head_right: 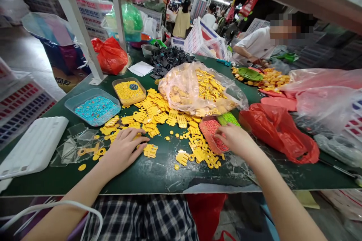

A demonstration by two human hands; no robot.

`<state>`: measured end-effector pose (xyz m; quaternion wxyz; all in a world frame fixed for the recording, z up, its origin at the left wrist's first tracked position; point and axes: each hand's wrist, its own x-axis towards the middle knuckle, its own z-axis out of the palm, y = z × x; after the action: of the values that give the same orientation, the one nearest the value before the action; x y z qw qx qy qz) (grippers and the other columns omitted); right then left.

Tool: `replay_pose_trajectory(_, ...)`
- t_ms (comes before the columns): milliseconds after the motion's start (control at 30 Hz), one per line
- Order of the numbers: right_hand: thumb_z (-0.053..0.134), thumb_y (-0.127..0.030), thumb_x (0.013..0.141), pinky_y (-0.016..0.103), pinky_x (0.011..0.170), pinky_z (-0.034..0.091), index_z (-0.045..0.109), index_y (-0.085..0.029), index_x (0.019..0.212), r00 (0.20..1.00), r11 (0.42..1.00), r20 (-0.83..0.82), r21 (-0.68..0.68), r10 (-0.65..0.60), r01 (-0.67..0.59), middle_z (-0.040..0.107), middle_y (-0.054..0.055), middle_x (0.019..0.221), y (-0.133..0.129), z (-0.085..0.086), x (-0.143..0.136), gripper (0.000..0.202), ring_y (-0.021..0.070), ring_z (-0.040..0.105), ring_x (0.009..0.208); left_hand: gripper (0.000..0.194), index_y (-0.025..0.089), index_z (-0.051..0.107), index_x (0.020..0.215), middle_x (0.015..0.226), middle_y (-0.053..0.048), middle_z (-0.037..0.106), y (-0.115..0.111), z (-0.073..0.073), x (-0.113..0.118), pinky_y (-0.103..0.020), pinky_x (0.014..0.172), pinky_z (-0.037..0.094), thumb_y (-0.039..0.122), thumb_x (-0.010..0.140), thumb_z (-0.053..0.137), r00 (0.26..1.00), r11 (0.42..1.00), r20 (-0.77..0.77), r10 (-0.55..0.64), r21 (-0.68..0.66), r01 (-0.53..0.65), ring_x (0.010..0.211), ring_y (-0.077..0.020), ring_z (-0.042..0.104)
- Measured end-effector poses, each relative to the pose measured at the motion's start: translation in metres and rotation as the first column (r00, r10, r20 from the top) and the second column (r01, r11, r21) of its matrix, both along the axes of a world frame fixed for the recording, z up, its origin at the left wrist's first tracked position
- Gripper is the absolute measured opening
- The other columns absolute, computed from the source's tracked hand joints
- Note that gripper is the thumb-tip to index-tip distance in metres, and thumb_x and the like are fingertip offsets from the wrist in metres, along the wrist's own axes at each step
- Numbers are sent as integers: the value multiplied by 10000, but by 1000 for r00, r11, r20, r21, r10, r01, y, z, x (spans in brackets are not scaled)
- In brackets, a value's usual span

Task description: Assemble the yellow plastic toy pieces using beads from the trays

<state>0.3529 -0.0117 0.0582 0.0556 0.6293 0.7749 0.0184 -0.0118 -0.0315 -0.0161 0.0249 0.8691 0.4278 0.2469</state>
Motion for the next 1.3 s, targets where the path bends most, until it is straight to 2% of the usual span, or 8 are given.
replay_pose_trajectory(67,548,-323,917,316,709,468,667,-229,824,966,985,-198,81,164,-150,697,68,828,-11,0,-29,178,204,622,807,265,194,682,1049,1121,-75,649,-1,0,1,-416,921,406,270,984,437,1000,999,0,-23,-29,23,1069,-248,531)
replay_pose_trajectory(133,524,-335,946,320,712,478,648,-231,859,859,939,-383,200,339,-281,691,46,828,-25,-8,-67,184,191,617,795,262,196,680,1070,1124,-74,649,-2,0,2,-421,924,399,285,983,449,999,998,-6,-40,-55,39,1066,-249,529)
replay_pose_trajectory(200,540,-307,949,312,733,479,642,-226,870,768,903,-475,255,429,-346,695,26,835,-38,-24,-105,153,175,611,813,253,199,682,1060,1123,-72,650,-2,-1,2,-427,929,391,292,979,462,999,997,-10,-42,-72,41,1064,-250,528)
replay_pose_trajectory(267,573,-288,933,313,743,475,651,-223,861,743,892,-496,298,449,-340,701,15,843,-46,-42,-135,125,169,606,824,242,201,685,1039,1120,-70,651,-2,-2,3,-429,934,386,293,976,470,999,996,-12,-37,-77,36,1069,-249,526)
replay_pose_trajectory(367,616,-264,905,310,748,478,675,-226,854,740,908,-531,305,413,-288,701,7,862,-50,-63,-159,87,163,598,835,234,210,682,1038,1119,-66,652,-1,-4,3,-422,940,384,295,973,474,999,997,-14,-34,-73,33,1069,-241,526)
replay_pose_trajectory(467,636,-263,890,303,750,482,691,-233,848,708,925,-598,293,375,-242,692,1,861,-50,-72,-164,76,159,590,838,222,214,680,1044,1116,-65,654,-1,-4,3,-424,939,380,297,968,489,999,997,-9,-35,-75,34,1067,-241,527)
replay_pose_trajectory(700,608,-259,908,338,782,492,695,-230,849,682,937,-655,321,325,-137,682,17,860,-47,-76,-163,109,183,575,873,206,210,674,1039,1114,-66,652,-1,-5,5,-437,938,379,290,964,500,1000,994,6,-23,-110,23,1069,-245,523)
replay_pose_trajectory(1300,657,-269,870,391,817,501,753,-257,849,674,938,-676,339,297,-74,688,31,916,-42,-84,-162,99,211,532,914,199,215,665,1039,1137,-67,639,-1,-2,5,-445,938,382,292,965,498,1000,986,5,-29,-163,30,1088,-255,515)
